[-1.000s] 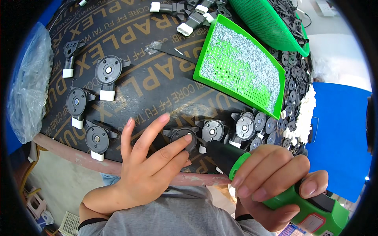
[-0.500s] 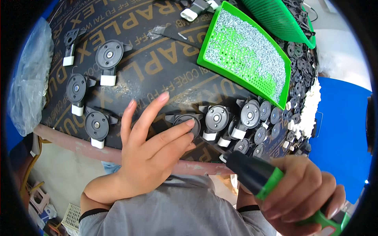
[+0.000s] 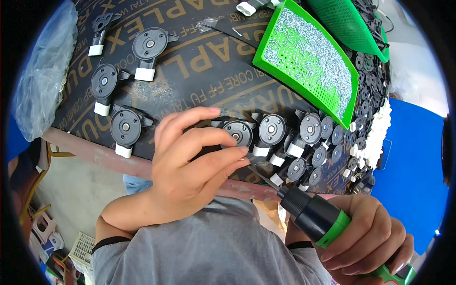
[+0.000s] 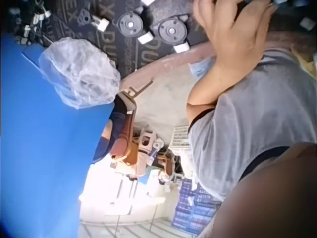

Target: Assembling small electronic motors by picking screws from a tray and using an electric screwdriver.

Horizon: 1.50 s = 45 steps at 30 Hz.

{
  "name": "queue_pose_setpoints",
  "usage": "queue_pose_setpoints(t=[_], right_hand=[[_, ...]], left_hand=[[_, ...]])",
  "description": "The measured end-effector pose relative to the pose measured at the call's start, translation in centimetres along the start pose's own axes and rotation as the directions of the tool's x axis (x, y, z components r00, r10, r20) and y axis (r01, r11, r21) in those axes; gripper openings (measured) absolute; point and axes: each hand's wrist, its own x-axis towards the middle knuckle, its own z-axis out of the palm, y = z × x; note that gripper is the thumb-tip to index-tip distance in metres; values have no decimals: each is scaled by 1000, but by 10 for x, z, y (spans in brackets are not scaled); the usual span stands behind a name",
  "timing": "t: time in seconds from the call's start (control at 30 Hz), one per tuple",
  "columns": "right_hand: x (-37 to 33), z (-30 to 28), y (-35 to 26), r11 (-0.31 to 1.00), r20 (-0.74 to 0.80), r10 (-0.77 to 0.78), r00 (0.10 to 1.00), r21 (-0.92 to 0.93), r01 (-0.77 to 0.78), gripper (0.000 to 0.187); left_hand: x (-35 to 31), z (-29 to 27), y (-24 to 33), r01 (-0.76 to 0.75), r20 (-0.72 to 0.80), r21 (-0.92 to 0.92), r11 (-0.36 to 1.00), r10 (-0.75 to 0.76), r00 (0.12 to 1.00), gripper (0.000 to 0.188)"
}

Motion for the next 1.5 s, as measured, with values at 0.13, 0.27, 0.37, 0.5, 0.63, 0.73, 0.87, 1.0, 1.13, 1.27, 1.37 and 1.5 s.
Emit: queue_pose_setpoints(t=[0.13, 0.27, 0.37, 0.5, 0.63, 0.73, 0.87, 1.0, 1.13, 1.27, 1.37, 1.5], right_hand=[[0, 1, -3, 1000, -27, 13, 1000, -3, -13, 35], [0, -1, -6, 1000, -48, -18, 999, -1, 18, 34], [0, 2, -7, 999, -79, -37, 996, 3, 38, 33], [0, 7, -7, 994, -150, -97, 984, 41, 104, 29], [3, 6, -6, 981, -129, -159, 979, 90, 171, 28], [1, 5, -6, 978, -108, -171, 979, 101, 182, 29], [-1, 5, -6, 988, -87, -140, 986, 49, 144, 32], [-2, 5, -7, 994, -83, -109, 991, 10, 110, 34], [-1, 2, -7, 995, -53, -96, 994, 28, 97, 34], [-1, 3, -8, 997, -45, -74, 996, 14, 75, 36], [-2, 2, -8, 998, -21, -63, 998, -13, 62, 36], [-6, 1, -8, 992, 61, 38, 997, -118, -31, 36]], left_hand=[[0, 0, -2, 20, -3, -112, 994, -21, 1000, 20], [4, -19, 5, 222, 70, -370, 902, -211, 975, 24], [-1, -15, 10, 410, 174, -690, 597, -413, 894, 25], [-9, -8, 16, 536, 500, -843, -57, -454, 738, 24], [-5, -2, 24, 612, 635, -758, -224, -466, 616, 19], [-6, 1, 24, 569, 670, -742, -353, -401, 625, 17], [-7, 6, 24, 575, 678, -734, -361, -362, 639, 17], [-8, 9, 24, 566, 688, -723, -396, -333, 645, 16], [-10, 9, 23, 545, 701, -699, -463, -297, 648, 15], [-11, 10, 23, 536, 687, -713, -453, -294, 665, 19], [-6, 1, 29, 606, 711, -703, -372, -324, 625, 29], [-13, -19, 27, 662, 380, -556, 503, -555, 741, 55]])
